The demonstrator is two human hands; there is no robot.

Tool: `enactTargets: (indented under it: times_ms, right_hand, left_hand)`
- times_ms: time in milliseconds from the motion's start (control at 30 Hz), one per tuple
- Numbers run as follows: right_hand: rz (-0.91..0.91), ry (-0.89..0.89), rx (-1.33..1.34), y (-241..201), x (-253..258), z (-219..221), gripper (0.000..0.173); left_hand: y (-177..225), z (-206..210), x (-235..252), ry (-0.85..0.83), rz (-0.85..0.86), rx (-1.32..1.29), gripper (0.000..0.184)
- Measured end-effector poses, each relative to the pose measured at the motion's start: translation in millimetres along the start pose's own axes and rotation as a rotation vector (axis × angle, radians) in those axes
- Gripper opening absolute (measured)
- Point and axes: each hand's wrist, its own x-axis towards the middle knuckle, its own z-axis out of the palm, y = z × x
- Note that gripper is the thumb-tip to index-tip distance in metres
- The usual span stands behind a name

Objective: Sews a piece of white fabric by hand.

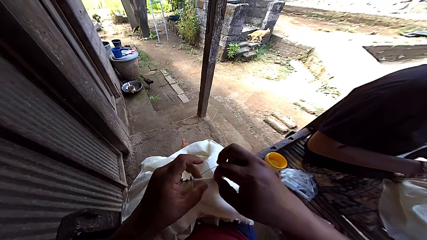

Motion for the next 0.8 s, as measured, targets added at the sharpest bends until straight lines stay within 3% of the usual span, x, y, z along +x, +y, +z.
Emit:
enactTargets:
  times_ms: [167,500,667,800]
  right_hand:
    - [0.083,-0.107,-0.12,2.1,-9.6,14.3,0.013]
    - [0.009,-0.034,-0.141,-6.0,-4.3,23.8,0.01]
    - [0.043,-0.03,0.126,0.9,-6.1,19.8,0.009]
    - [0.049,-0.03,0.277,8.2,-9.3,18.1,0.007]
  left_hand:
    - [-11.2,16.7,-12.2,-0.04,-0.105,0.127,0.042]
    - [-9.4,20.4,-12.3,-0.078,-0.083,0.165,0.043]
    - [-17.0,17.1,-8.0,-0.371,-0.14,-0.609,0.061]
    - [-23.0,24.8,-9.7,-0.437,-0.198,-0.897,0.038]
